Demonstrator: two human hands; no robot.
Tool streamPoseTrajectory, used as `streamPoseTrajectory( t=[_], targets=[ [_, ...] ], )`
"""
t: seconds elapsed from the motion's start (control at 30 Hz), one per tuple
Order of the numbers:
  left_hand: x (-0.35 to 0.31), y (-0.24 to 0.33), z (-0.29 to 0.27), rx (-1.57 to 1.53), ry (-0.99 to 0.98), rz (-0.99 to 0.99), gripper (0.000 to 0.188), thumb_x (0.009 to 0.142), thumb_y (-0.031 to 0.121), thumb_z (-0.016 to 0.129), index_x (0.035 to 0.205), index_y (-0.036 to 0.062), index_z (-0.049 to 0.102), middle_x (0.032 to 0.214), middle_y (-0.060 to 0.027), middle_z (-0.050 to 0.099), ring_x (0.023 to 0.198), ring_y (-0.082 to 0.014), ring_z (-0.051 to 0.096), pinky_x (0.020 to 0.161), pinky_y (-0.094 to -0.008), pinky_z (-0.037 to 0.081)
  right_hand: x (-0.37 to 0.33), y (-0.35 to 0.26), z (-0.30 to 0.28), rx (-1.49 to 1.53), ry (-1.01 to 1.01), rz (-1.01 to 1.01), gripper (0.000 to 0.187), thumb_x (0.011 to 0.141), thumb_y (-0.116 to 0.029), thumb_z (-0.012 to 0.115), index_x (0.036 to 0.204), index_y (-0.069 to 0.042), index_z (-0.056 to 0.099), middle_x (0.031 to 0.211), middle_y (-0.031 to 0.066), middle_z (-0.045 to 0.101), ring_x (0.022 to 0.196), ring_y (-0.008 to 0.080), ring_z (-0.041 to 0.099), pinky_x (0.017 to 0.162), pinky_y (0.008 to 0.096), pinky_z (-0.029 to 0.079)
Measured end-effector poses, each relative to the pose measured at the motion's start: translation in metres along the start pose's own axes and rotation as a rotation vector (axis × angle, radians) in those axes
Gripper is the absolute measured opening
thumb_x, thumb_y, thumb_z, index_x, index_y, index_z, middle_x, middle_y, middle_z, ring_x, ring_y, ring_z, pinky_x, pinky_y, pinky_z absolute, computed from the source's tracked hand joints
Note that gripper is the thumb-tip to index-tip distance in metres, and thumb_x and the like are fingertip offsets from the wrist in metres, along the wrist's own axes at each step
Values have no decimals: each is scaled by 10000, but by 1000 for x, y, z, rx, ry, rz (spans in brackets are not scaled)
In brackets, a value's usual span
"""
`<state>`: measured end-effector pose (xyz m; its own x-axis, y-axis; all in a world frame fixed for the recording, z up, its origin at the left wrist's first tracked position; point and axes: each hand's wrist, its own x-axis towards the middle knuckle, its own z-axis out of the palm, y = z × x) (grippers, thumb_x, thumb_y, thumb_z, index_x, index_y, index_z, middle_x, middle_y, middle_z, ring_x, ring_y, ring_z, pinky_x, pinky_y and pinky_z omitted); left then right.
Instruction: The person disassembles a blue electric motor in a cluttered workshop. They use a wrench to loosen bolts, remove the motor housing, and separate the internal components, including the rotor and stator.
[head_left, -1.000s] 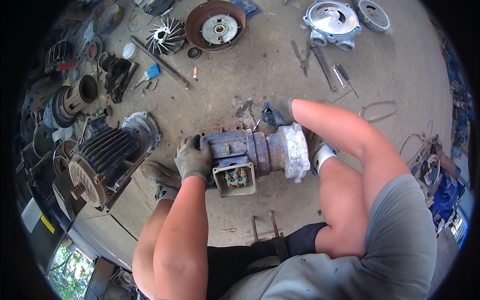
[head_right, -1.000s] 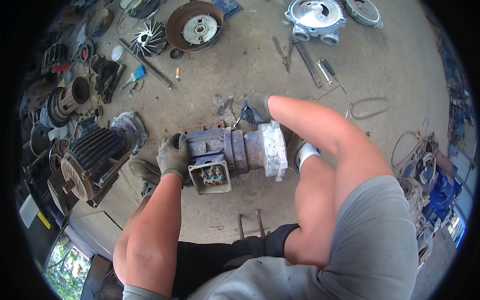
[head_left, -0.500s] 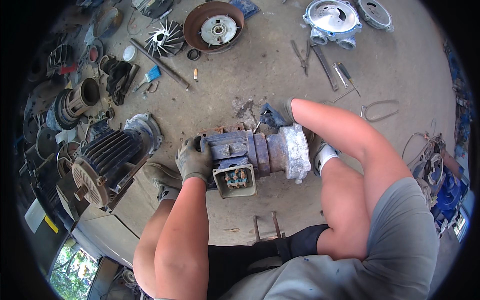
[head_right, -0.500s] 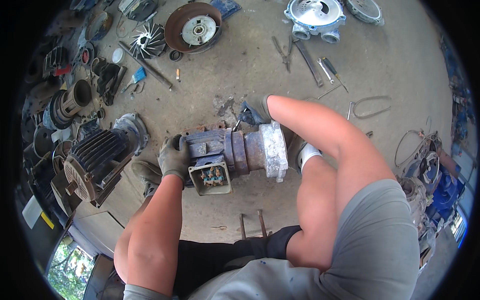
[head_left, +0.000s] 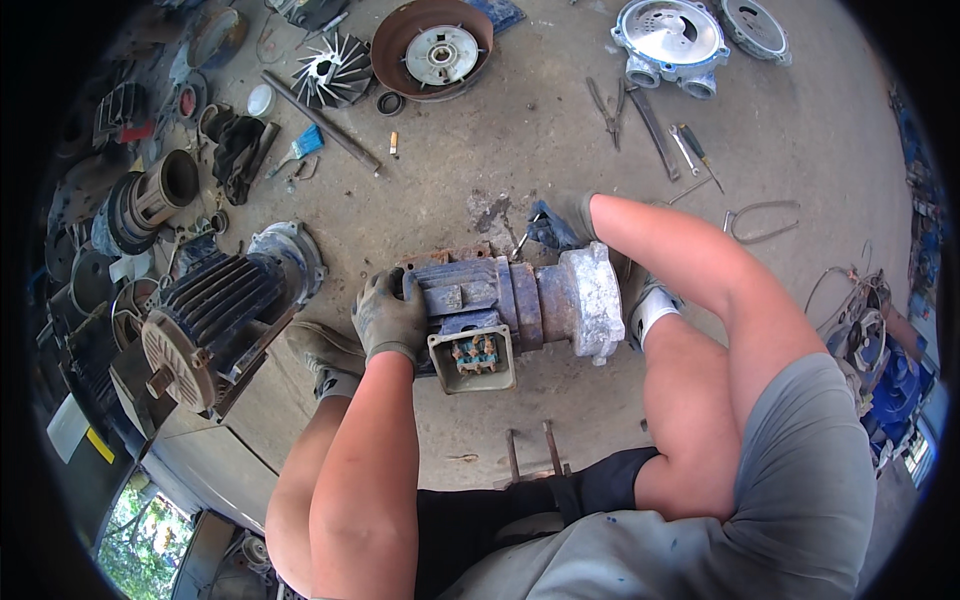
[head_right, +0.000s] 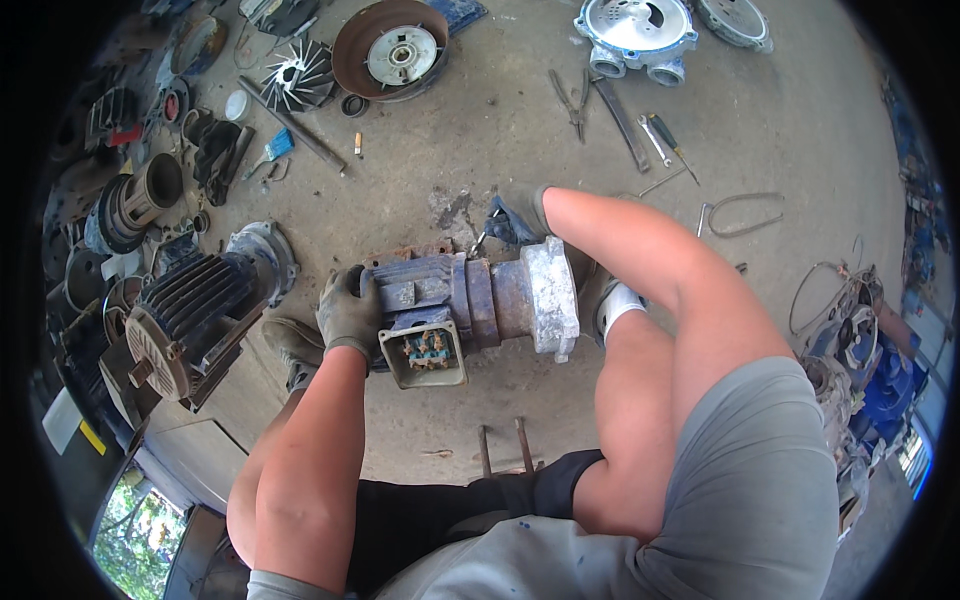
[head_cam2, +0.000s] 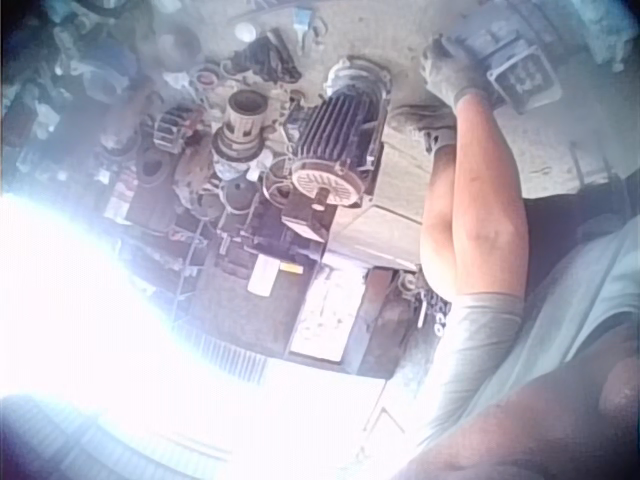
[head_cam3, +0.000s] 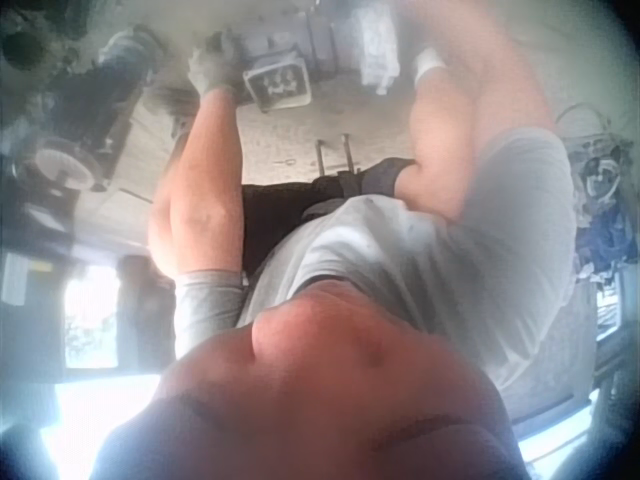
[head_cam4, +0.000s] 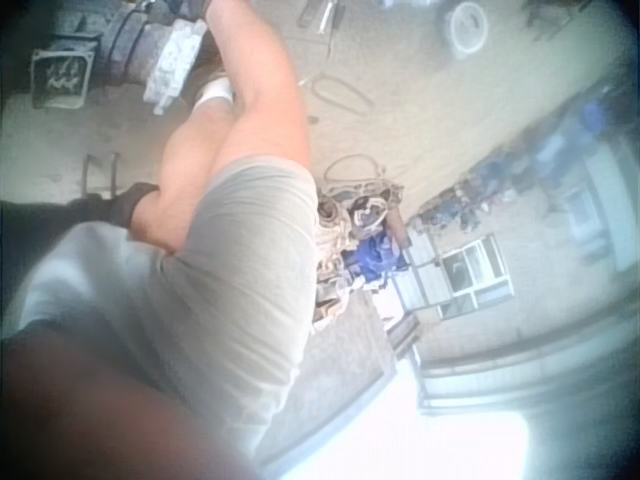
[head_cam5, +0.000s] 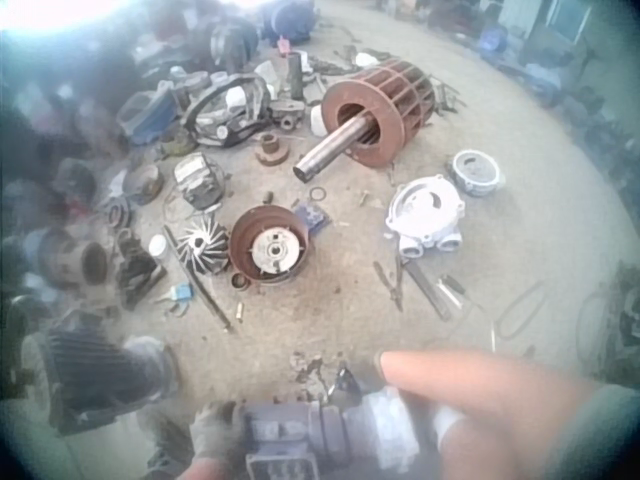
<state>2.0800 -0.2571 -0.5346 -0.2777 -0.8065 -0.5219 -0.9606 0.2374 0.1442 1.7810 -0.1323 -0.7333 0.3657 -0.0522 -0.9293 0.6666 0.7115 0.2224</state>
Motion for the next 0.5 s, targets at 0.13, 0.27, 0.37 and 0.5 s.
streamPoseTrajectory(
  t=[0.13,0.27,0.37,0.5],
  targets=[
    [-1,0,0,12,8,2,453,1029,448,597,1272,110,776,1365,-134,704,1326,-358,606,1160,-472,444,-7,2,0,-22,-33,-17,261,1076,-296,570,1004,-52,628,824,114,736,630,230,703,503,336,581],
    [0,0,0,24,4,5,461,1038,451,581,1281,110,771,1377,-131,701,1338,-353,600,1175,-467,428,-11,2,3,-32,-3,-27,257,1097,-302,568,1003,-69,622,822,107,721,636,225,693,512,333,577],
    [0,0,0,14,8,4,459,1035,450,586,1285,112,770,1380,-129,700,1340,-353,599,1174,-467,429,-15,3,10,-23,11,-28,262,1114,-309,541,1014,-80,622,836,120,725,645,240,711,518,339,581],
    [1,-2,2,11,-3,10,456,1031,447,595,1290,113,767,1382,-129,700,1338,-357,599,1172,-468,432,-37,5,31,-206,29,-180,269,1115,-298,523,1052,-58,629,834,139,736,673,259,742,543,353,606]
  ],
)
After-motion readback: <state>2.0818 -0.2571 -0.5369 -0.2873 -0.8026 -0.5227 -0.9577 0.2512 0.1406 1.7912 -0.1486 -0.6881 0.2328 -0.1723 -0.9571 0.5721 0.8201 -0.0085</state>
